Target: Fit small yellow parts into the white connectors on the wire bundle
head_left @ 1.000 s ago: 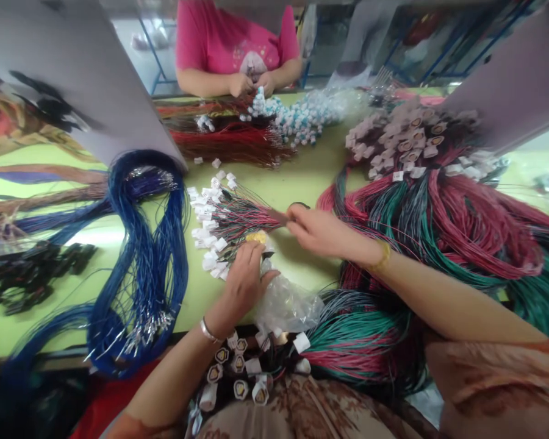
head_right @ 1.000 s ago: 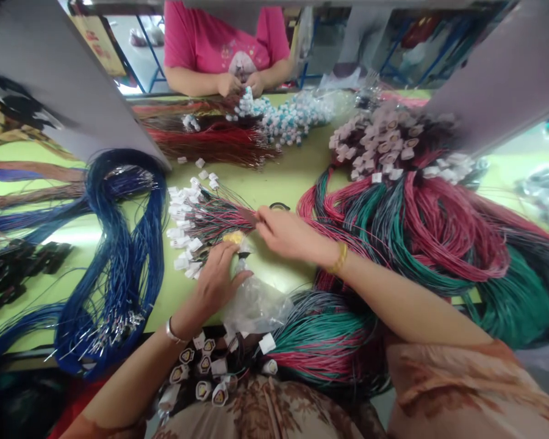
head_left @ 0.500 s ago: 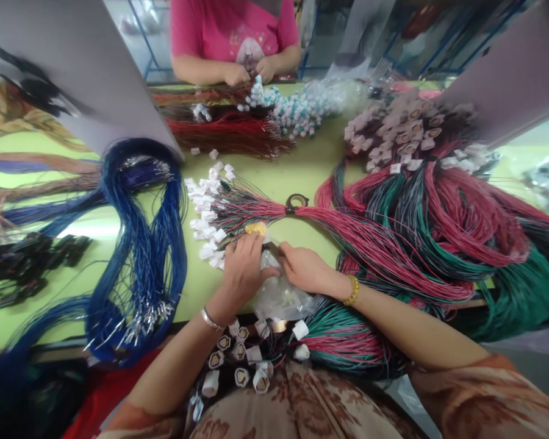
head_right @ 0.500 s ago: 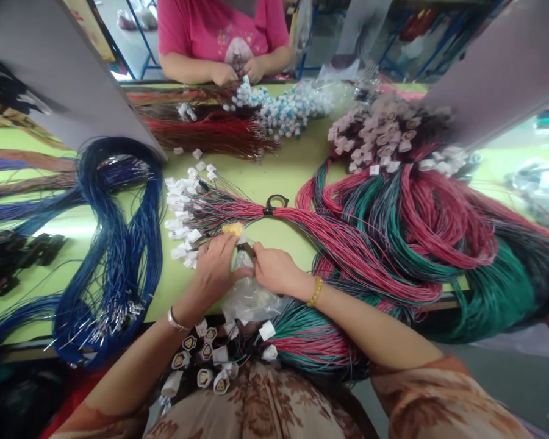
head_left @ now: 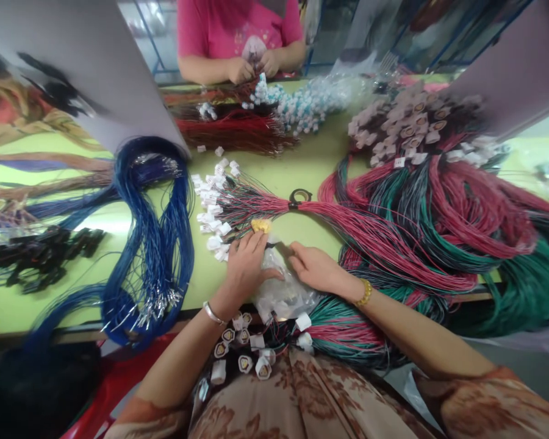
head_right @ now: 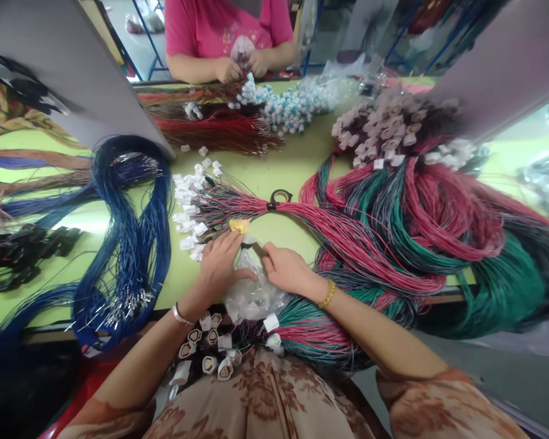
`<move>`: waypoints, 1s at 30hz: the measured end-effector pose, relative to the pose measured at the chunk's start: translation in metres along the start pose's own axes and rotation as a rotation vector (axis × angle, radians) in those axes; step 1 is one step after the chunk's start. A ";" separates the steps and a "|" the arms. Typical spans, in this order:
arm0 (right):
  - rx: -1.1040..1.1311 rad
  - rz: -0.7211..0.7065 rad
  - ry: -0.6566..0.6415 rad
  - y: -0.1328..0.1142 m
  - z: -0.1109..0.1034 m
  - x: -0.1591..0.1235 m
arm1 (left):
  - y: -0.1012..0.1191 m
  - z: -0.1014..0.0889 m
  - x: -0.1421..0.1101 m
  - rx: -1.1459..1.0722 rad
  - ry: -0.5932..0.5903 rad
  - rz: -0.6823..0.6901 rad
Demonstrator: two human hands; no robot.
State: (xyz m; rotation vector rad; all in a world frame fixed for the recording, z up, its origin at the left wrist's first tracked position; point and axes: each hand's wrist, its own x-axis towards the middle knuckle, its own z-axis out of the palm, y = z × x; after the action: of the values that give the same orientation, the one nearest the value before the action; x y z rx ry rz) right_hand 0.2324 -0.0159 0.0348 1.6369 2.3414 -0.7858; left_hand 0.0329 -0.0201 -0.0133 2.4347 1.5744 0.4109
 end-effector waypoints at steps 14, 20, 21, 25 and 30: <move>0.006 -0.131 -0.112 -0.002 0.005 -0.004 | 0.000 0.002 -0.002 0.000 -0.011 -0.024; 0.365 -0.014 0.202 0.031 -0.029 0.010 | 0.000 -0.001 -0.002 -0.121 0.010 -0.030; 0.455 -0.023 0.264 0.032 -0.032 0.017 | 0.000 0.000 -0.003 -0.169 0.030 -0.025; 0.557 -0.072 0.369 0.018 -0.023 0.049 | 0.000 0.006 -0.008 -0.454 0.156 -0.017; 1.083 -0.142 0.168 -0.007 -0.006 0.067 | -0.004 -0.003 -0.016 -0.749 0.290 -0.030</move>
State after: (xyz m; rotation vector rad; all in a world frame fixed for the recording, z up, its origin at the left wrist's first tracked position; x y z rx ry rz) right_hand 0.2018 0.0408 0.0129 1.8752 2.2497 -2.3020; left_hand 0.0224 -0.0328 -0.0134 1.8201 1.2271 1.1489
